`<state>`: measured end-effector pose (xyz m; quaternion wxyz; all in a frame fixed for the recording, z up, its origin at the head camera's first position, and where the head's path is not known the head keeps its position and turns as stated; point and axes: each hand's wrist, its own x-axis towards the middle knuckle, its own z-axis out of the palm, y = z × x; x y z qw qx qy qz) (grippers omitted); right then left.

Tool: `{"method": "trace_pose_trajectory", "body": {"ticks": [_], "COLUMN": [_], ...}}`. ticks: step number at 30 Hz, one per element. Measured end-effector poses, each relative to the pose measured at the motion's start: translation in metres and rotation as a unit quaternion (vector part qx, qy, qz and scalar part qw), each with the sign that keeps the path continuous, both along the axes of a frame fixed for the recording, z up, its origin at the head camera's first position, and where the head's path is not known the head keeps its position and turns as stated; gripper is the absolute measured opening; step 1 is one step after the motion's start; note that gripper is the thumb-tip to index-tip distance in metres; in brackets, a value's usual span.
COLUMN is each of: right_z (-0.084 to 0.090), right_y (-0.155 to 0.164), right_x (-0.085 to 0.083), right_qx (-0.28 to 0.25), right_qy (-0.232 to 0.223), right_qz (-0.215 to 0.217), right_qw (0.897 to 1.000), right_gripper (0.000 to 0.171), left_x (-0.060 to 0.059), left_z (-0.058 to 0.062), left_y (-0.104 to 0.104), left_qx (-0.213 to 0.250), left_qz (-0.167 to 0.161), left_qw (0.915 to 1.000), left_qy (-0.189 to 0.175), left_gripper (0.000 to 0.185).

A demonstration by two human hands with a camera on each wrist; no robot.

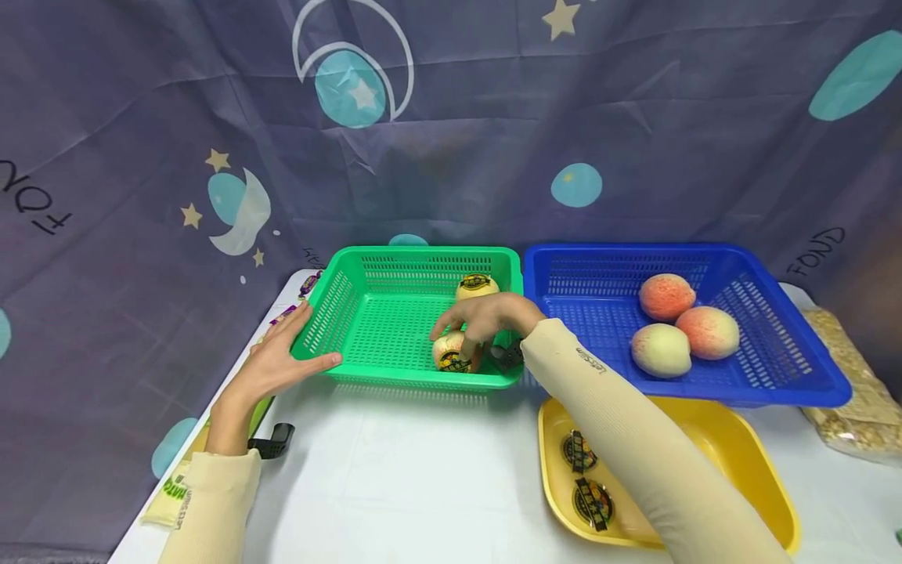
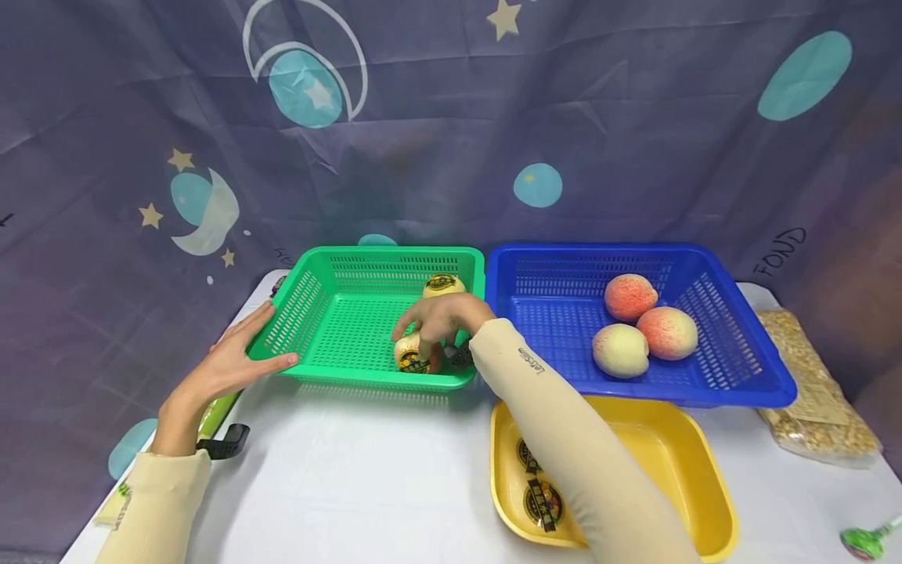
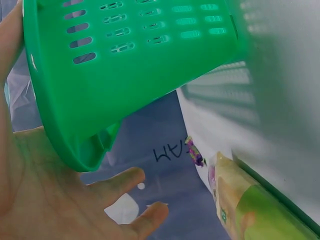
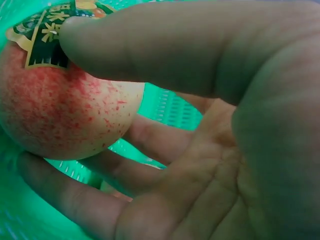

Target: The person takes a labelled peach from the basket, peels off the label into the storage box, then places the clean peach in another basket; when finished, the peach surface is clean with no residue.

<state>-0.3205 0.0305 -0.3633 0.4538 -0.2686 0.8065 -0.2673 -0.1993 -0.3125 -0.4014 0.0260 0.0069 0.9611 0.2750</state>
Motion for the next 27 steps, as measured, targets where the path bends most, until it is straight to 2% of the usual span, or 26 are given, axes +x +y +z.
{"method": "trace_pose_trajectory", "body": {"ticks": [4,10,14,20,23,27], "right_z": [-0.001,-0.008,-0.012,-0.016,-0.018,-0.016], "right_y": [-0.006,-0.018,-0.017,-0.013,-0.012,-0.012], "right_x": [-0.004,-0.007,-0.007,-0.006,-0.006,-0.005], "right_qx": [0.001,-0.046,-0.053,-0.054,-0.047,-0.021], "right_qy": [-0.001,0.015,0.031,0.023,0.021,0.052], "right_qz": [0.005,-0.011,-0.003,0.031,0.040,0.047], "right_qw": [1.000,0.999,0.998,0.998,0.998,0.997], "right_gripper": [0.063,0.050,0.058,0.080,0.077,0.068], "left_x": [0.001,0.001,0.001,0.002,0.002,0.001], "left_z": [0.000,0.000,-0.001,0.000,0.000,-0.001], "left_y": [0.000,0.000,0.000,-0.001,0.000,0.000], "left_qx": [-0.002,0.002,0.004,0.010,0.009,0.008], "left_qz": [0.002,0.003,0.003,0.005,0.004,0.004], "left_qw": [1.0000,1.0000,1.0000,0.9999,0.9999,0.9999], "left_qy": [-0.001,-0.005,-0.008,-0.011,-0.010,-0.010], "left_gripper": [0.112,0.112,0.112,0.112,0.111,0.111]}}
